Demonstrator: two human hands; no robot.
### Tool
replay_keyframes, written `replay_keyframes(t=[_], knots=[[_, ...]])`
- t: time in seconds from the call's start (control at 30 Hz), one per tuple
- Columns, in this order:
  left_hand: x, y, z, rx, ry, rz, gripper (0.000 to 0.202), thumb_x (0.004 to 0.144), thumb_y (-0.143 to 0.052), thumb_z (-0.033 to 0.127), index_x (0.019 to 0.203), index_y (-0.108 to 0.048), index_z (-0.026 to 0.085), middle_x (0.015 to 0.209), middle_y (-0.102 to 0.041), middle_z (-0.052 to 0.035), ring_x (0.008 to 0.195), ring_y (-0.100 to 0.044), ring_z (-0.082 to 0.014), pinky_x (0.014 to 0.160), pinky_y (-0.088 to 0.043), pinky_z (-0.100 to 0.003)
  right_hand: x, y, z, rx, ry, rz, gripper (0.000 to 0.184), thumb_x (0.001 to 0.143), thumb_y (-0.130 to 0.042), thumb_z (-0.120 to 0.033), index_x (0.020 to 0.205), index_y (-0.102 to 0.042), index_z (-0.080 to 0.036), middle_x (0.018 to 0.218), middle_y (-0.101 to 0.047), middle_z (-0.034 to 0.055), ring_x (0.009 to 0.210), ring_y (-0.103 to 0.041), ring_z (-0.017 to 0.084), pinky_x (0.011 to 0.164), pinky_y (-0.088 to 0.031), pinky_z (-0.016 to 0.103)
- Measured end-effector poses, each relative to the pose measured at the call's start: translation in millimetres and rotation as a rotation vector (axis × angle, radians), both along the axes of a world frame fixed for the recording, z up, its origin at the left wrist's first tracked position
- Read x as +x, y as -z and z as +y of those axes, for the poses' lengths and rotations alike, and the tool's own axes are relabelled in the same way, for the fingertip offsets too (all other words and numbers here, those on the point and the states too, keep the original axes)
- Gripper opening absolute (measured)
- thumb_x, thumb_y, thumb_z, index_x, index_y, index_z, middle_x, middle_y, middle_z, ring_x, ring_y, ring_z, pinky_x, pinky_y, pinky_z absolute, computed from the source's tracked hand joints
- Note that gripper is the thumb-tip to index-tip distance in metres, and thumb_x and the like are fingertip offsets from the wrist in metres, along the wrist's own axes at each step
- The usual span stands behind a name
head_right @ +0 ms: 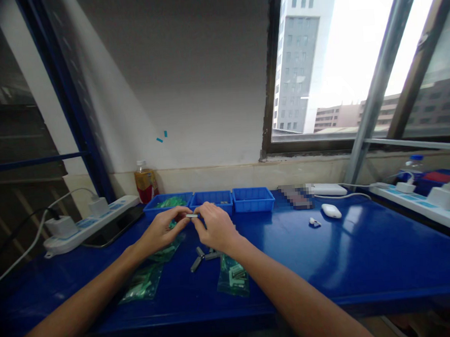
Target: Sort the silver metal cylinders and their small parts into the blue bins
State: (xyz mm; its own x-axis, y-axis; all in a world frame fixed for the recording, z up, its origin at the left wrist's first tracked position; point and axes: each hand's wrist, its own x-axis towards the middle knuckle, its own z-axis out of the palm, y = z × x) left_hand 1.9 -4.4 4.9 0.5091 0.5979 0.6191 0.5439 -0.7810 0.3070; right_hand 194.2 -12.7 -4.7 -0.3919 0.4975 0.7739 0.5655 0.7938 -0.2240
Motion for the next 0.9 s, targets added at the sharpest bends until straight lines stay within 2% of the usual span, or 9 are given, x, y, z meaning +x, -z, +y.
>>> replay_keyframes(t=[0.13, 0.3, 0.47, 0.77, 0.9], knots=[[0.1, 1.6, 0.6, 0.028, 0.016, -0.020, 0.026, 0.088, -0.052, 0.030, 0.109, -0.055, 0.017, 0.077, -0.062, -0.0011, 0.068, -0.058, -0.0127, 0.066, -0.047, -0.023, 0.0, -0.6, 0.3, 0.000, 0.004, 0.001, 0.014, 0.091, -0.044, -0.022, 0.086, -0.056, -0.018, 0.081, -0.058, 0.0057, 0.078, -0.054, 0.017, 0.073, -0.042, 0.030], [0.8, 1.7, 1.1, 0.040, -0.017, 0.006, 0.021, 0.090, -0.048, 0.031, 0.103, -0.058, 0.017, 0.078, -0.063, -0.0019, 0.068, -0.059, -0.0130, 0.066, -0.046, -0.023, -0.5, -1.2, -0.5, -0.013, 0.002, -0.014, 0.016, 0.092, -0.043, -0.023, 0.084, -0.057, -0.018, 0.079, -0.058, 0.0052, 0.078, -0.054, 0.017, 0.074, -0.042, 0.030], [1.7, -0.9, -1.2, 0.018, -0.019, -0.004, 0.022, 0.091, -0.046, 0.032, 0.100, -0.058, 0.016, 0.083, -0.065, -0.0040, 0.071, -0.060, -0.0143, 0.068, -0.046, -0.024, 0.4, 0.3, -0.2, -0.026, 0.007, 0.001, 0.014, 0.087, -0.053, -0.026, 0.097, -0.055, -0.017, 0.084, -0.058, 0.0049, 0.078, -0.054, 0.017, 0.074, -0.043, 0.030], [1.0, -0.8, -0.4, -0.010, -0.020, 0.033, 0.025, 0.093, -0.043, 0.035, 0.089, -0.059, 0.016, 0.078, -0.063, -0.0031, 0.071, -0.058, -0.0145, 0.068, -0.045, -0.024, 0.6, 0.9, 0.5, -0.003, -0.007, -0.012, 0.008, 0.088, -0.050, -0.022, 0.090, -0.056, -0.018, 0.083, -0.057, 0.0049, 0.077, -0.054, 0.017, 0.073, -0.043, 0.029], [0.5, 1.4, 0.6, -0.002, 0.004, 0.006, 0.023, 0.090, -0.048, 0.033, 0.103, -0.056, 0.017, 0.078, -0.062, -0.0016, 0.069, -0.058, -0.0135, 0.066, -0.045, -0.023, 0.5, 1.1, 1.8, -0.002, 0.003, -0.009, 0.008, 0.089, -0.049, -0.021, 0.088, -0.056, -0.018, 0.082, -0.058, 0.0051, 0.078, -0.054, 0.017, 0.073, -0.043, 0.029]])
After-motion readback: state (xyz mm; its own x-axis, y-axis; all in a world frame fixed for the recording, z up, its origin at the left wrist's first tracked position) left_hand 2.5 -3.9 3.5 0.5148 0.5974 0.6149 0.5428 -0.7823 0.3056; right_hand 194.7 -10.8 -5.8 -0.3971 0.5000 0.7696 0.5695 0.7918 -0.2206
